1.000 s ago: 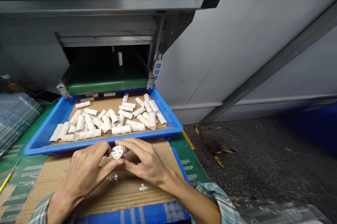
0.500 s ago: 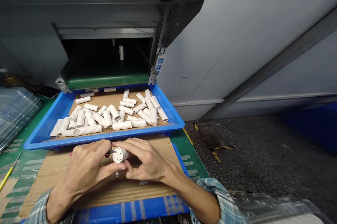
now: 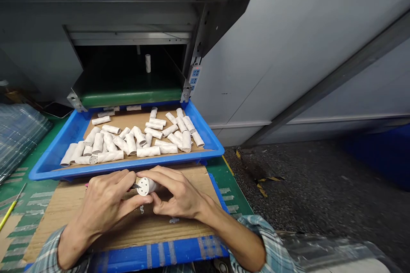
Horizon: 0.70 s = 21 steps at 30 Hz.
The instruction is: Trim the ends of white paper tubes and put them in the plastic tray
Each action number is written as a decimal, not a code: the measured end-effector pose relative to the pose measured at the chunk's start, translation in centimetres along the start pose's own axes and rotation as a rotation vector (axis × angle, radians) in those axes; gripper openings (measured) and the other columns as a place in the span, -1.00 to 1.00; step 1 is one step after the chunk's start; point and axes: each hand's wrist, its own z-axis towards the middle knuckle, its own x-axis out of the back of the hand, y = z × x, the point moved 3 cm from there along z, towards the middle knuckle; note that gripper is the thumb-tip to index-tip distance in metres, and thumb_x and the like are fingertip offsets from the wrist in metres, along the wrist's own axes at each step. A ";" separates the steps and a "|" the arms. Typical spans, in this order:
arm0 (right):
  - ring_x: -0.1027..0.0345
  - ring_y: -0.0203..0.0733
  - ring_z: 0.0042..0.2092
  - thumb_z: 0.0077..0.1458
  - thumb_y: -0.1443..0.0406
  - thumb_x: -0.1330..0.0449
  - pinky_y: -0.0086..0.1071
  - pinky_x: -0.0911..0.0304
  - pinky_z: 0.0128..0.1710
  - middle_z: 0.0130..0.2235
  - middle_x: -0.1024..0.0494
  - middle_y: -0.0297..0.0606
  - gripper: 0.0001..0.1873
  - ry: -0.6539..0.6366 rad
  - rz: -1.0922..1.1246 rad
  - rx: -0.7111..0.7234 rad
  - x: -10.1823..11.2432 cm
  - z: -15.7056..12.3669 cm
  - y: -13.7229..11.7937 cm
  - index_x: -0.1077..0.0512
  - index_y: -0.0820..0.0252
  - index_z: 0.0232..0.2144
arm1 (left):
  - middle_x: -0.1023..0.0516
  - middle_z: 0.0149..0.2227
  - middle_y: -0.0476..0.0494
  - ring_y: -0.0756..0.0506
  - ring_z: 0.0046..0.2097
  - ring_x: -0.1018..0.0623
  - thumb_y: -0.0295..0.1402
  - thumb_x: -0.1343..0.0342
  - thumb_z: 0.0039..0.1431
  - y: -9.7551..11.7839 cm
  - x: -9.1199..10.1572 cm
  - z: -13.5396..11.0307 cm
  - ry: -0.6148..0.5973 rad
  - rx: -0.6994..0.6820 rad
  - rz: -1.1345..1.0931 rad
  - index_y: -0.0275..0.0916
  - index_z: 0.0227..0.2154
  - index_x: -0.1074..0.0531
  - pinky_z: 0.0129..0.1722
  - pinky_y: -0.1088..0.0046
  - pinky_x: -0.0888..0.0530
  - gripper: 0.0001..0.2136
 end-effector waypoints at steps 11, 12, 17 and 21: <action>-0.50 -0.08 0.05 0.45 0.33 -0.09 -0.22 -0.48 0.07 0.08 -0.57 -0.05 -0.54 -0.017 0.046 -0.039 0.4 0.1 -0.1 -0.35 0.16 0.33 | -0.47 -0.53 0.06 -0.02 -0.52 -0.53 0.06 0.17 0.56 0.0 0.1 0.1 0.025 0.045 -0.037 -0.18 -0.40 -0.31 -0.52 0.39 -0.21 -0.51; -0.50 -0.07 0.06 0.45 0.31 -0.10 -0.21 -0.49 0.08 0.08 -0.57 -0.04 -0.56 -0.008 0.044 -0.043 0.4 0.1 -0.2 -0.37 0.17 0.32 | -0.47 -0.53 0.06 -0.02 -0.52 -0.53 0.05 0.17 0.56 0.1 0.1 0.1 0.025 0.046 -0.035 -0.18 -0.39 -0.32 -0.52 0.39 -0.21 -0.51; -0.52 -0.02 0.08 0.46 0.27 -0.16 -0.15 -0.50 0.11 0.07 -0.59 -0.02 -0.62 0.050 0.035 -0.039 0.5 0.1 -0.3 -0.43 0.17 0.25 | -0.46 -0.53 0.04 -0.04 -0.54 -0.51 -0.01 0.19 0.59 0.3 0.1 -0.1 0.038 0.037 0.001 -0.18 -0.39 -0.32 -0.53 0.37 -0.20 -0.53; -0.54 0.00 0.06 0.44 0.30 -0.19 -0.12 -0.52 0.08 0.04 -0.60 -0.04 -0.65 0.114 -0.011 -0.029 0.4 0.0 -0.4 -0.45 0.13 0.22 | -0.48 -0.51 0.01 -0.06 -0.53 -0.51 -0.02 0.22 0.60 0.3 -0.1 -0.2 0.022 0.055 0.034 -0.18 -0.38 -0.33 -0.53 0.36 -0.19 -0.53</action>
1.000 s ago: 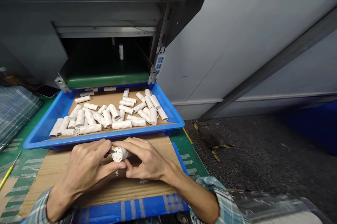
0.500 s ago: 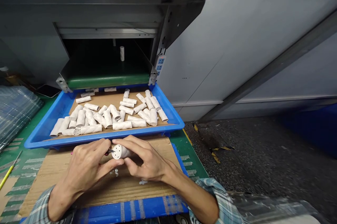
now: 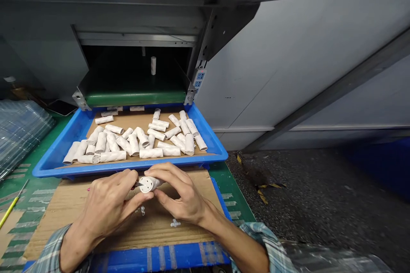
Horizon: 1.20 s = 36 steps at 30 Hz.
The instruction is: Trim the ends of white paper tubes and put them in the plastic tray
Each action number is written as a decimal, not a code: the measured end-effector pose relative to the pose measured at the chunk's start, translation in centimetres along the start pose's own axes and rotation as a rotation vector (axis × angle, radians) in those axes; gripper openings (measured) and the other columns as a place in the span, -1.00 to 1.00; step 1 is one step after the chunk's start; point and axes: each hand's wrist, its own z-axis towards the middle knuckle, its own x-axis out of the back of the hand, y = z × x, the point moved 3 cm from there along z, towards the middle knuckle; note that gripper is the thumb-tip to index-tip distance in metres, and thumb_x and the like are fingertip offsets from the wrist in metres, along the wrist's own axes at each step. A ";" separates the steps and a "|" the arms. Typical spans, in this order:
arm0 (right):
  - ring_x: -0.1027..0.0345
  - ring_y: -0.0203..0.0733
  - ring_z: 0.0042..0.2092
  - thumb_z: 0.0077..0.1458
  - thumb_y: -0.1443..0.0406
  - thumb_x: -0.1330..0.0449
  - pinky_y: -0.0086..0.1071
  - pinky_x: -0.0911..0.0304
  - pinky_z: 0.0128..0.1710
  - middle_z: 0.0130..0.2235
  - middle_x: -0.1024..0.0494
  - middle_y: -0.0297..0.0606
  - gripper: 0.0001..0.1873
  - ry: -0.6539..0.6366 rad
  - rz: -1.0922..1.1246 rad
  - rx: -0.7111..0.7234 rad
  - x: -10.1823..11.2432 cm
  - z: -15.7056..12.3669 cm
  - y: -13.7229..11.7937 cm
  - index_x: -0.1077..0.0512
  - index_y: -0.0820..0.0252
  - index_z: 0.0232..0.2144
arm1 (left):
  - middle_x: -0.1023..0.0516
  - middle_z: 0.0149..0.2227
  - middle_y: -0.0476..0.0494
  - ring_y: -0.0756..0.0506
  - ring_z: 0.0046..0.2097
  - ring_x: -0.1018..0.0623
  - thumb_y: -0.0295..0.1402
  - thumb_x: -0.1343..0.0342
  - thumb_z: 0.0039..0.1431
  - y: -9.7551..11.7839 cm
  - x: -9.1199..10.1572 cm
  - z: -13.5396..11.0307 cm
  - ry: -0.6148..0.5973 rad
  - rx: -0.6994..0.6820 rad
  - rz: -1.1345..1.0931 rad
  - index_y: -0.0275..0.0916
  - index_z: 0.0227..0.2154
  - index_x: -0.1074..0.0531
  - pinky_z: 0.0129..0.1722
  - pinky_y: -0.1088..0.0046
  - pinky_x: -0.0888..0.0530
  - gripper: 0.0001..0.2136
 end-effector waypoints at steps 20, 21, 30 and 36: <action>-0.52 -0.06 0.09 0.54 0.12 -0.05 -0.17 -0.48 0.13 0.03 -0.60 -0.12 -0.68 0.037 0.257 -0.161 -0.6 -0.4 0.0 -0.46 0.02 0.17 | -0.43 -0.53 0.06 -0.01 -0.54 -0.47 -0.04 0.22 0.60 0.2 -0.4 0.1 0.038 0.029 -0.147 -0.17 -0.41 -0.27 -0.52 0.41 -0.21 -0.53; -0.52 -0.06 0.08 0.53 0.12 -0.08 -0.18 -0.49 0.13 0.03 -0.61 -0.12 -0.69 0.044 0.260 -0.179 -0.5 -0.4 0.1 -0.46 0.02 0.17 | -0.43 -0.53 0.05 -0.01 -0.54 -0.47 -0.03 0.22 0.60 0.2 -0.4 0.1 0.036 0.036 -0.151 -0.17 -0.40 -0.27 -0.52 0.41 -0.22 -0.54; -0.50 -0.03 0.09 0.48 0.15 -0.17 -0.14 -0.51 0.12 0.08 -0.55 -0.08 -0.64 0.032 0.156 -0.141 -0.3 -0.6 0.3 -0.48 -0.01 0.25 | -0.45 -0.52 0.06 -0.02 -0.53 -0.50 0.06 0.22 0.57 0.1 -0.5 -0.1 0.012 0.074 -0.107 -0.16 -0.39 -0.28 -0.53 0.39 -0.18 -0.51; -0.46 -0.01 0.12 0.45 0.25 -0.22 -0.11 -0.48 0.15 0.09 -0.51 -0.09 -0.62 0.030 0.131 -0.120 -0.1 -0.8 0.6 -0.46 -0.04 0.26 | -0.44 -0.52 0.05 -0.04 -0.54 -0.49 0.02 0.25 0.59 0.3 -0.6 -0.2 0.014 0.051 -0.062 -0.16 -0.38 -0.29 -0.54 0.36 -0.17 -0.52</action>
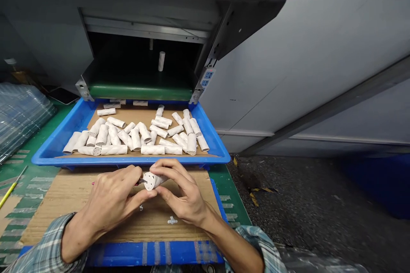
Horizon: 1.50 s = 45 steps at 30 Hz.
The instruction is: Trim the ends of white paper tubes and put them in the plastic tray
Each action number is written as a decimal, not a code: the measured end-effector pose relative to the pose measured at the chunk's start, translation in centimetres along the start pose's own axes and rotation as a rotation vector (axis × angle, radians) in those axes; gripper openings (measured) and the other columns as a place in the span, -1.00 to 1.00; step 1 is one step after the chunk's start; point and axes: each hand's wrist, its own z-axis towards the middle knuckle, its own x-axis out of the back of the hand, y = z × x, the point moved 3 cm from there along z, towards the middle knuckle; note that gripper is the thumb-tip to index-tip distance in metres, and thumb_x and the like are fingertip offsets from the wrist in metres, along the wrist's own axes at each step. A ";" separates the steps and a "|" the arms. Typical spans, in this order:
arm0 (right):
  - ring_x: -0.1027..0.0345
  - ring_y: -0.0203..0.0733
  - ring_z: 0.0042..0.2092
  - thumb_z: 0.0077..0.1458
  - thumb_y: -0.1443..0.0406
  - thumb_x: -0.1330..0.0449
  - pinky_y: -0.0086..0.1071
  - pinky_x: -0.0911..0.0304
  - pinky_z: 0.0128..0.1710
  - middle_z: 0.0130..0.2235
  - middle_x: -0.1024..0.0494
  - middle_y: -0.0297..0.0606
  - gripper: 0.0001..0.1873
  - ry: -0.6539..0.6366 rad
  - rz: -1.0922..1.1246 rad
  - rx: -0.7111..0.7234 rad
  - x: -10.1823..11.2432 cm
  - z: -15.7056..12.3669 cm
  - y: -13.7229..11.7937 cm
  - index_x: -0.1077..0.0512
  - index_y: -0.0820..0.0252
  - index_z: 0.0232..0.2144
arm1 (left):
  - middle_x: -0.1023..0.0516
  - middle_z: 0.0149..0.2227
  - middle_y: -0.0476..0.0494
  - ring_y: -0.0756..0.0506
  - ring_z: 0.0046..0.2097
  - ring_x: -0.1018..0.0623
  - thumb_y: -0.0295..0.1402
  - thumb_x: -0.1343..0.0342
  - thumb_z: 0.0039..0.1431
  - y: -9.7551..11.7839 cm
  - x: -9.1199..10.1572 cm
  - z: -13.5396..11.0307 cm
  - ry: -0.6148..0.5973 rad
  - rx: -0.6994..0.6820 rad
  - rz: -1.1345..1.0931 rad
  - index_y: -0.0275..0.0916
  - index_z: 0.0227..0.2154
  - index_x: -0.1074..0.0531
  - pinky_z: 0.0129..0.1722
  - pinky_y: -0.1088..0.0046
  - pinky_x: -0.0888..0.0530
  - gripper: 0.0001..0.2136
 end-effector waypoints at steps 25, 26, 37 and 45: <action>-0.48 -0.01 -0.08 0.26 0.49 -0.30 -0.10 -0.54 -0.07 -0.12 -0.50 -0.18 -0.60 0.177 -0.199 0.259 -0.4 0.2 -0.7 -0.42 0.07 0.09 | -0.45 -0.51 0.05 0.00 -0.55 -0.46 -0.09 0.27 0.63 0.8 -0.7 -0.4 0.023 -0.001 -0.079 -0.17 -0.39 -0.28 -0.53 0.40 -0.20 -0.54; -0.48 -0.01 -0.07 0.28 0.47 -0.30 -0.10 -0.54 -0.07 -0.12 -0.49 -0.18 -0.61 0.177 -0.186 0.253 -0.4 0.1 -0.6 -0.42 0.07 0.09 | -0.43 -0.52 0.06 0.00 -0.55 -0.45 -0.09 0.24 0.62 0.7 -0.6 -0.4 0.036 -0.005 -0.091 -0.17 -0.40 -0.27 -0.53 0.41 -0.20 -0.55; -0.46 0.01 0.01 0.37 0.37 -0.29 -0.08 -0.49 0.04 -0.03 -0.48 -0.13 -0.66 0.102 -0.099 0.199 -0.6 -0.2 -0.2 -0.42 0.08 0.14 | -0.43 -0.52 0.04 -0.01 -0.53 -0.46 0.04 0.18 0.57 -0.1 -0.4 -0.2 0.009 0.024 -0.099 -0.19 -0.41 -0.30 -0.52 0.42 -0.20 -0.50; -0.44 -0.01 0.03 0.32 0.44 -0.31 -0.10 -0.48 0.06 -0.02 -0.46 -0.14 -0.59 0.104 -0.080 0.196 -0.6 -0.2 0.0 -0.41 0.08 0.16 | -0.44 -0.55 0.08 0.01 -0.57 -0.41 -0.05 0.18 0.60 0.2 -0.2 -0.1 -0.027 -0.015 -0.197 -0.18 -0.41 -0.33 -0.54 0.41 -0.19 -0.53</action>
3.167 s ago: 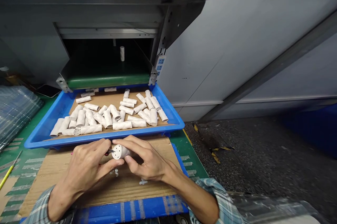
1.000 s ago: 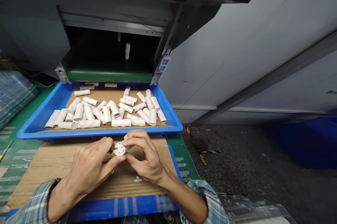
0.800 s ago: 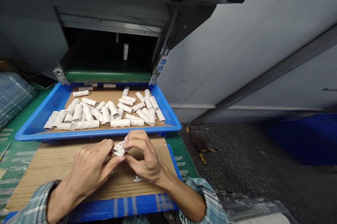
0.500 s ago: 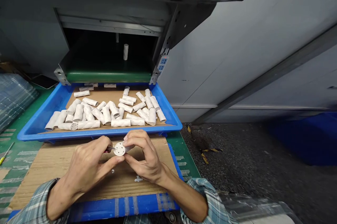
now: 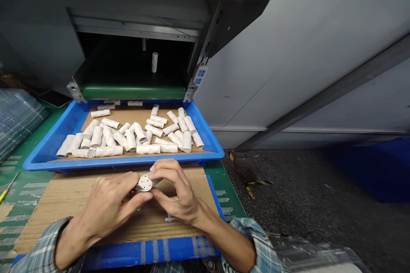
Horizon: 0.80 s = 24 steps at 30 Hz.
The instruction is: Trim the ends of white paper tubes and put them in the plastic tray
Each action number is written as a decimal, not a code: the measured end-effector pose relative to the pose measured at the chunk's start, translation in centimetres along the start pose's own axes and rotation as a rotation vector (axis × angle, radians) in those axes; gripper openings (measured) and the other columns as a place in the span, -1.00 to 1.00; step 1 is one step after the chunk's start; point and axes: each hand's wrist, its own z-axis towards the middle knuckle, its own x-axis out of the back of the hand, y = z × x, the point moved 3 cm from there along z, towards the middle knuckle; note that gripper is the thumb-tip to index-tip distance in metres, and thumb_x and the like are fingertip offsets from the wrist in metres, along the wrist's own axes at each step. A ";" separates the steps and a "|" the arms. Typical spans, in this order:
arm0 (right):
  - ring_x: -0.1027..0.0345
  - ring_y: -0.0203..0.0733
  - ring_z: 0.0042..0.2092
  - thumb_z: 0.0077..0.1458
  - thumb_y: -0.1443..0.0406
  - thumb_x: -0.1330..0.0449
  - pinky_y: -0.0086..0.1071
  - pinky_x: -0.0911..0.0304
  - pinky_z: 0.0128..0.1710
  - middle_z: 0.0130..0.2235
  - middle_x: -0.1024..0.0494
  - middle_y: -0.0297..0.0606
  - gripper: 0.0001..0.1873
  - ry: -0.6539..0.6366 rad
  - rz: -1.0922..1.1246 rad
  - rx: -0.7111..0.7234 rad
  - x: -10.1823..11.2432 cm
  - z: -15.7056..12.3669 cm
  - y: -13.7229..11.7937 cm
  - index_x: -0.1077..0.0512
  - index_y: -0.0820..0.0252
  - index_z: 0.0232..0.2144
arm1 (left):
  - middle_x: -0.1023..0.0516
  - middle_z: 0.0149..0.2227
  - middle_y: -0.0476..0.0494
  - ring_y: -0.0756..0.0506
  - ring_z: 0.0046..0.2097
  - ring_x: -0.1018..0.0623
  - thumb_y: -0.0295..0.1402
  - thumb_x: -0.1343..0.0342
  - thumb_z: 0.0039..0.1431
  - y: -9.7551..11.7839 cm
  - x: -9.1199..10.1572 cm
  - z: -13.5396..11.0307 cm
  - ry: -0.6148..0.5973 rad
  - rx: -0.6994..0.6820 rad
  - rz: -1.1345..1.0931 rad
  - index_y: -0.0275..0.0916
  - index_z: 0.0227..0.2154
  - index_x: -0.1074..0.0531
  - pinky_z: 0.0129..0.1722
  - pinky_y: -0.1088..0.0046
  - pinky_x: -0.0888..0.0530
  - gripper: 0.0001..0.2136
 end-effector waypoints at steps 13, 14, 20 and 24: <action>-0.47 0.00 0.01 0.23 0.43 -0.34 -0.09 -0.50 0.04 -0.02 -0.50 -0.14 -0.53 0.081 0.050 -0.077 0.2 0.0 0.2 -0.42 0.03 0.14 | -0.43 -0.30 -0.07 -0.05 -0.32 -0.47 -0.38 0.11 0.59 -0.6 0.1 -0.3 0.155 -0.042 -0.019 -0.29 0.30 -0.34 -0.32 0.45 -0.44 -0.65; -0.47 0.00 0.00 0.23 0.42 -0.33 -0.09 -0.50 0.03 -0.03 -0.50 -0.14 -0.55 0.089 0.045 -0.070 0.2 0.1 0.1 -0.42 0.04 0.12 | -0.42 -0.30 -0.07 -0.04 -0.33 -0.47 -0.36 0.11 0.59 -0.6 0.1 -0.4 0.141 -0.040 -0.044 -0.27 0.33 -0.33 -0.34 0.47 -0.44 -0.63; -0.48 -0.01 -0.01 0.24 0.42 -0.32 -0.10 -0.53 0.02 -0.05 -0.50 -0.14 -0.59 0.100 -0.003 -0.044 0.3 0.2 0.0 -0.42 0.06 0.10 | -0.53 -0.17 -0.14 -0.05 -0.21 -0.54 -0.48 -0.02 0.53 -0.5 -0.1 -0.7 0.104 -0.017 -0.252 -0.15 0.33 -0.37 -0.22 0.46 -0.50 -0.61; -0.48 -0.03 0.00 0.23 0.44 -0.33 -0.11 -0.52 0.05 -0.05 -0.51 -0.16 -0.58 0.086 -0.027 -0.039 0.4 0.2 0.0 -0.43 0.05 0.09 | -0.55 -0.24 -0.10 -0.04 -0.24 -0.53 -0.50 -0.05 0.52 -0.4 0.4 -0.4 0.119 -0.042 -0.271 -0.20 0.28 -0.41 -0.23 0.47 -0.48 -0.65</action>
